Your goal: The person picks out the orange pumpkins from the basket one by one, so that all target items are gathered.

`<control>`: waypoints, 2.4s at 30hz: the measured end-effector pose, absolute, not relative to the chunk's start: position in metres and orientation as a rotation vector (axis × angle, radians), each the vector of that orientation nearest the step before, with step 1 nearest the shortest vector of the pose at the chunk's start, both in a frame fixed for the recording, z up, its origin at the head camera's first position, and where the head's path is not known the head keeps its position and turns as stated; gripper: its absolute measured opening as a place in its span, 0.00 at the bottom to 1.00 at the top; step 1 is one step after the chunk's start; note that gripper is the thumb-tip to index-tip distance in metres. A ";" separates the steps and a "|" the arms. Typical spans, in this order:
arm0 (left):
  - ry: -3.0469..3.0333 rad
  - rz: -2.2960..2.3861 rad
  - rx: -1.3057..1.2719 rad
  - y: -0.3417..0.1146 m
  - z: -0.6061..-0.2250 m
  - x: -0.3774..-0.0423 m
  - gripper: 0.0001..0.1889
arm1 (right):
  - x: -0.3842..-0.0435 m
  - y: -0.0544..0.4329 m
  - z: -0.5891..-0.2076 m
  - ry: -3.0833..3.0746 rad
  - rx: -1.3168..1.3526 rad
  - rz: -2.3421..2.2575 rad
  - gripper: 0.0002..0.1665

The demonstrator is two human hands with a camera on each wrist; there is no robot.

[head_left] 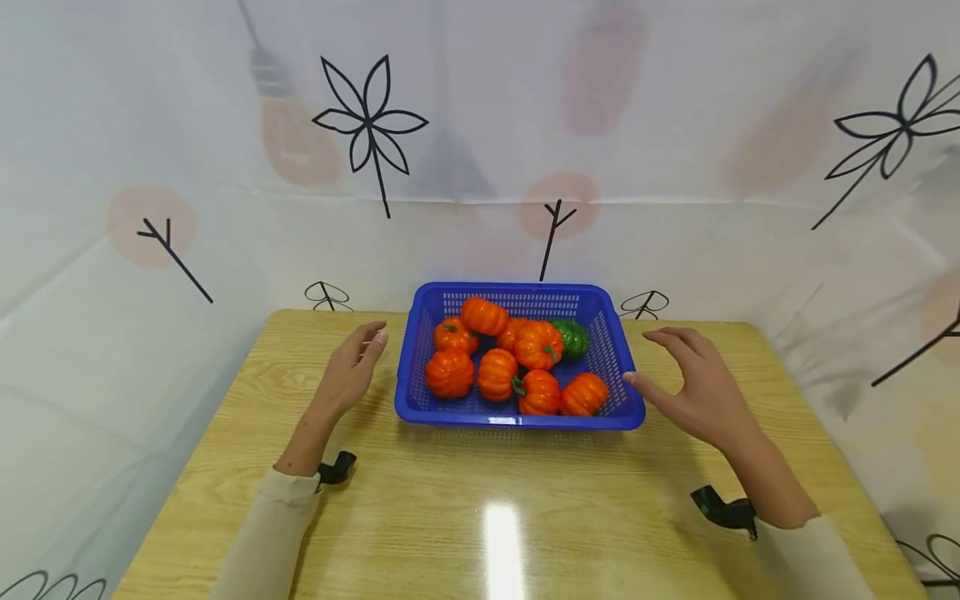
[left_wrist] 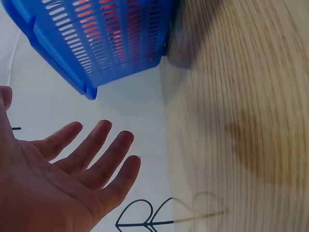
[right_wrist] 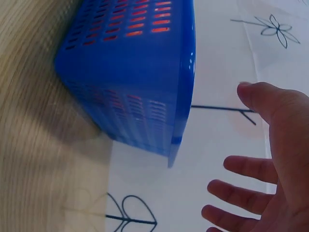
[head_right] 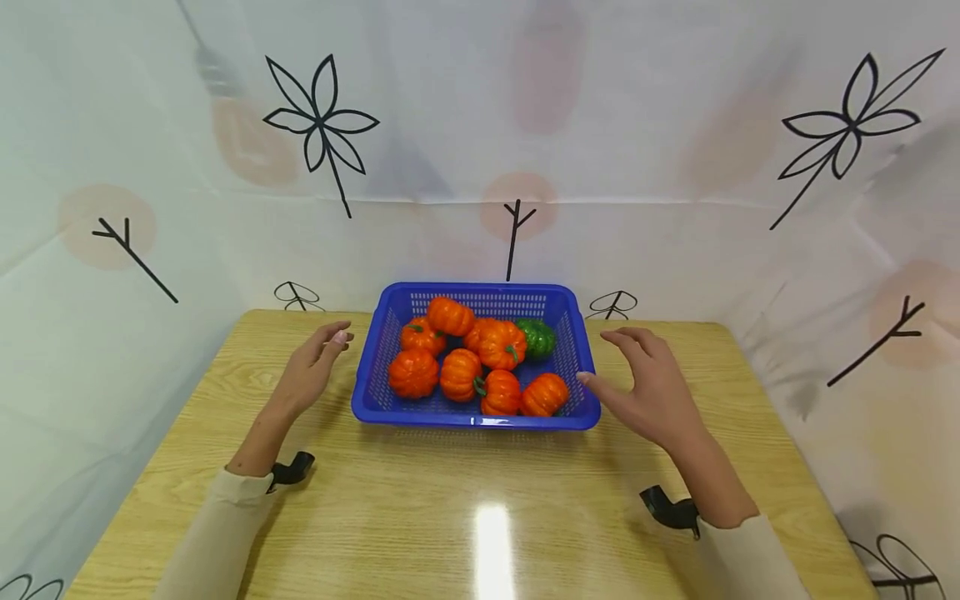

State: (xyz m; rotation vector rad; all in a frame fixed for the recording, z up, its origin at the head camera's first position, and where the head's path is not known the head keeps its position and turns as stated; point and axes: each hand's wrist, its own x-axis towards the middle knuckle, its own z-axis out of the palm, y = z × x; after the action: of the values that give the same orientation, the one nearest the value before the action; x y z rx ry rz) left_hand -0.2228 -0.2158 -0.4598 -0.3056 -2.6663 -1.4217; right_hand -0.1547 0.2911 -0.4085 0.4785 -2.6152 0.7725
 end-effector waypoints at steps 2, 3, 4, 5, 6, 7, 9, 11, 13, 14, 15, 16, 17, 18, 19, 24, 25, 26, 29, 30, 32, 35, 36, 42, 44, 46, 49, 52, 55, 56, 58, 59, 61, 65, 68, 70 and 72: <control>-2.673 -1.433 -0.304 -0.213 -0.459 -0.223 0.32 | -0.157 0.288 -0.406 -2.624 0.506 0.758 0.39; -2.678 -1.436 -0.302 -0.211 -0.459 -0.224 0.32 | -0.158 0.287 -0.405 -2.627 0.523 0.746 0.39; -2.682 -1.440 -0.300 -0.209 -0.459 -0.224 0.32 | -0.160 0.285 -0.404 -2.630 0.538 0.732 0.39; -2.685 -1.451 -0.301 -0.207 -0.458 -0.224 0.32 | -0.161 0.283 -0.404 -2.633 0.552 0.717 0.39; -2.685 -1.463 -0.303 -0.206 -0.458 -0.225 0.32 | -0.162 0.282 -0.403 -2.635 0.566 0.704 0.39; -2.683 -1.473 -0.307 -0.204 -0.458 -0.225 0.32 | -0.163 0.280 -0.402 -2.637 0.579 0.693 0.39; -2.681 -1.502 -0.316 -0.200 -0.459 -0.226 0.32 | -0.165 0.277 -0.401 -2.633 0.615 0.665 0.39; -2.677 -1.547 -0.323 -0.197 -0.460 -0.228 0.32 | -0.166 0.274 -0.399 -2.638 0.642 0.648 0.38; -2.673 -1.607 -0.329 -0.195 -0.463 -0.230 0.32 | -0.166 0.270 -0.397 -2.653 0.665 0.636 0.37; -2.670 -1.645 -0.328 -0.194 -0.463 -0.230 0.32 | -0.166 0.269 -0.395 -2.661 0.678 0.628 0.37; -2.664 -1.685 -0.325 -0.193 -0.465 -0.231 0.33 | -0.167 0.267 -0.394 -2.671 0.687 0.619 0.37; -2.654 -1.730 -0.328 -0.193 -0.466 -0.232 0.33 | -0.167 0.265 -0.393 -2.683 0.700 0.611 0.37; -2.645 -1.774 -0.327 -0.192 -0.467 -0.233 0.33 | -0.167 0.263 -0.393 -2.693 0.713 0.597 0.37; -2.632 -1.818 -0.326 -0.192 -0.468 -0.233 0.33 | -0.168 0.262 -0.393 -2.702 0.725 0.585 0.38; -2.622 -1.850 -0.330 -0.191 -0.469 -0.234 0.32 | -0.168 0.261 -0.392 -2.711 0.737 0.570 0.38; -2.590 -1.919 -0.363 -0.188 -0.473 -0.238 0.27 | -0.173 0.255 -0.395 -2.761 0.802 0.532 0.39; -2.592 -1.915 -0.379 -0.188 -0.474 -0.238 0.27 | -0.173 0.254 -0.395 -2.774 0.815 0.534 0.38; -2.595 -1.913 -0.391 -0.188 -0.474 -0.239 0.26 | -0.174 0.253 -0.396 -2.787 0.833 0.532 0.38; -2.593 -1.927 -0.413 -0.187 -0.478 -0.240 0.25 | -0.177 0.249 -0.397 -2.821 0.908 0.524 0.35; -2.586 -1.946 -0.416 -0.186 -0.479 -0.240 0.25 | -0.178 0.248 -0.398 -2.831 0.932 0.519 0.34; -2.572 -1.974 -0.415 -0.185 -0.479 -0.241 0.25 | -0.180 0.246 -0.400 -2.848 0.971 0.504 0.33; -2.556 -2.003 -0.419 -0.184 -0.481 -0.241 0.25 | -0.185 0.244 -0.404 -2.873 0.998 0.479 0.32; -2.555 -2.005 -0.420 -0.183 -0.481 -0.241 0.26 | -0.187 0.244 -0.405 -2.882 1.005 0.465 0.31; -2.549 -2.011 -0.420 -0.182 -0.480 -0.240 0.26 | -0.196 0.237 -0.404 -2.921 1.094 0.322 0.32; -2.545 -2.012 -0.411 -0.182 -0.480 -0.240 0.26 | -0.199 0.235 -0.404 -2.933 1.120 0.241 0.33; -2.551 -2.006 -0.410 -0.182 -0.479 -0.239 0.26 | -0.203 0.233 -0.404 -2.951 1.136 0.168 0.33; -2.551 -2.006 -0.412 -0.181 -0.478 -0.239 0.26 | -0.207 0.230 -0.403 -2.978 1.145 0.083 0.34; -2.549 -2.008 -0.412 -0.181 -0.477 -0.238 0.26 | -0.211 0.229 -0.402 -2.992 1.165 0.045 0.33; -2.543 -2.015 -0.406 -0.181 -0.477 -0.238 0.26 | -0.214 0.228 -0.403 -2.988 1.200 0.020 0.32; -2.541 -2.018 -0.403 -0.181 -0.477 -0.238 0.26 | -0.215 0.228 -0.403 -2.985 1.211 0.017 0.31; -2.539 -2.022 -0.403 -0.181 -0.477 -0.238 0.26 | -0.217 0.228 -0.403 -2.973 1.236 0.016 0.31; -2.539 -2.023 -0.404 -0.181 -0.477 -0.238 0.26 | -0.217 0.228 -0.403 -2.970 1.241 0.013 0.31; -2.537 -2.024 -0.402 -0.180 -0.477 -0.238 0.26 | -0.218 0.228 -0.403 -2.974 1.240 0.016 0.31; -2.543 -2.013 -0.396 -0.180 -0.477 -0.238 0.26 | -0.219 0.229 -0.404 -3.001 1.218 0.038 0.32; -2.549 -2.005 -0.387 -0.179 -0.477 -0.238 0.26 | -0.219 0.231 -0.405 -3.035 1.182 0.088 0.36; -2.552 -1.997 -0.385 -0.179 -0.477 -0.238 0.26 | -0.219 0.232 -0.405 -3.055 1.155 0.141 0.38; -2.553 -1.990 -0.386 -0.179 -0.477 -0.238 0.26 | -0.219 0.233 -0.405 -3.068 1.133 0.190 0.39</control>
State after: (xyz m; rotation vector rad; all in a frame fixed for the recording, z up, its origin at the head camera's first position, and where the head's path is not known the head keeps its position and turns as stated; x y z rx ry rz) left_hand -0.2385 -0.1792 -0.4770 -0.3857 -2.5534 -1.9899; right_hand -0.2190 0.2333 -0.4053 1.1329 -3.0684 0.1902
